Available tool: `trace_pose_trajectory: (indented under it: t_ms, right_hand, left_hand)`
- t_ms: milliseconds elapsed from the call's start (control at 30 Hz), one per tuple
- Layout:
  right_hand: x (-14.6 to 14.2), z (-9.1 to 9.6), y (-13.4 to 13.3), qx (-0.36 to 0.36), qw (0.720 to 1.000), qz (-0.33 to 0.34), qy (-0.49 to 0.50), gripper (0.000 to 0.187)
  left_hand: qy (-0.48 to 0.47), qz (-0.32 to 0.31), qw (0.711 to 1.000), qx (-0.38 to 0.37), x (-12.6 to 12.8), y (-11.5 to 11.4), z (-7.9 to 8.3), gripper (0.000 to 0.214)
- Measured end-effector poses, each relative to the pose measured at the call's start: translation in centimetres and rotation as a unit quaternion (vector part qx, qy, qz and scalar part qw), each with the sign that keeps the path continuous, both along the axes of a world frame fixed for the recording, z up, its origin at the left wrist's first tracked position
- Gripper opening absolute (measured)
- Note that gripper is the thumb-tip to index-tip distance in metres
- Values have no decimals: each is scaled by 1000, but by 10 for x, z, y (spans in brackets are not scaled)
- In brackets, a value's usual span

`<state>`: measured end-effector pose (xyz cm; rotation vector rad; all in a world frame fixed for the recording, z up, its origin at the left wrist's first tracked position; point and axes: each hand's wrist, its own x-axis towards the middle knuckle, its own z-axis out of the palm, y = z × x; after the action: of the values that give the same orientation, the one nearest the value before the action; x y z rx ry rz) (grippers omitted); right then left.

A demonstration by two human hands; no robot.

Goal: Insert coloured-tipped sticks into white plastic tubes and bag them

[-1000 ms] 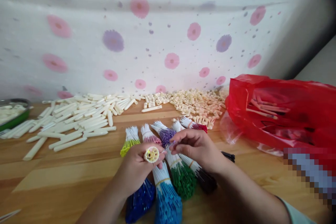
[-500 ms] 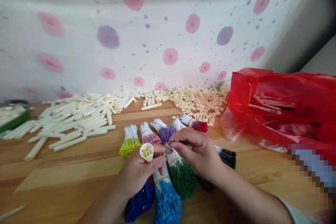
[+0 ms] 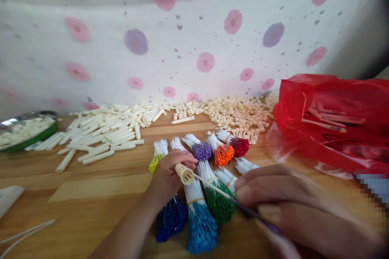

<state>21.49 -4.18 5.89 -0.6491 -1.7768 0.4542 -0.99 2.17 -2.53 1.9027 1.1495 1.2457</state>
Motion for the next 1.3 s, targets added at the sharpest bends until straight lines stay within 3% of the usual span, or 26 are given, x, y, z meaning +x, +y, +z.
trace_pose_trajectory:
  t_ms: [100, 267, 467, 667, 833, 967, 1067, 1300]
  right_hand:
    - [-13, -1, 4, 43, 997, -7, -56, 36]
    - [-24, -7, 14, 102, 991, -8, -89, 27]
    - [-33, -18, 23, 129, 988, 7, -83, 28]
    - [-34, -34, 36, 82, 994, -26, -67, 21]
    - [-29, -44, 41, 101, 985, -62, -127, 26]
    - [-29, -45, 42, 113, 982, -92, -120, 22]
    - [-31, -43, 44, 81, 990, -67, -93, 16]
    - [-37, -44, 48, -85, 996, 12, 37, 10]
  left_hand:
    - [11, 0, 1000, 4, 3, -2, 5, 8]
    - [37, 4, 999, 10, 7, -4, 10, 10]
    - [58, 0, 998, 37, 5, -6, 8, 12]
    - [110, -44, 991, 58, -2, -13, 10, 54]
    - [133, 15, 985, 106, -3, -12, 11, 42]
    - [155, 52, 977, 138, -3, -11, 10, 41]
    - [171, 74, 968, 167, -3, -13, 8, 34]
    - [215, 133, 932, 261, -4, -17, 9, 25]
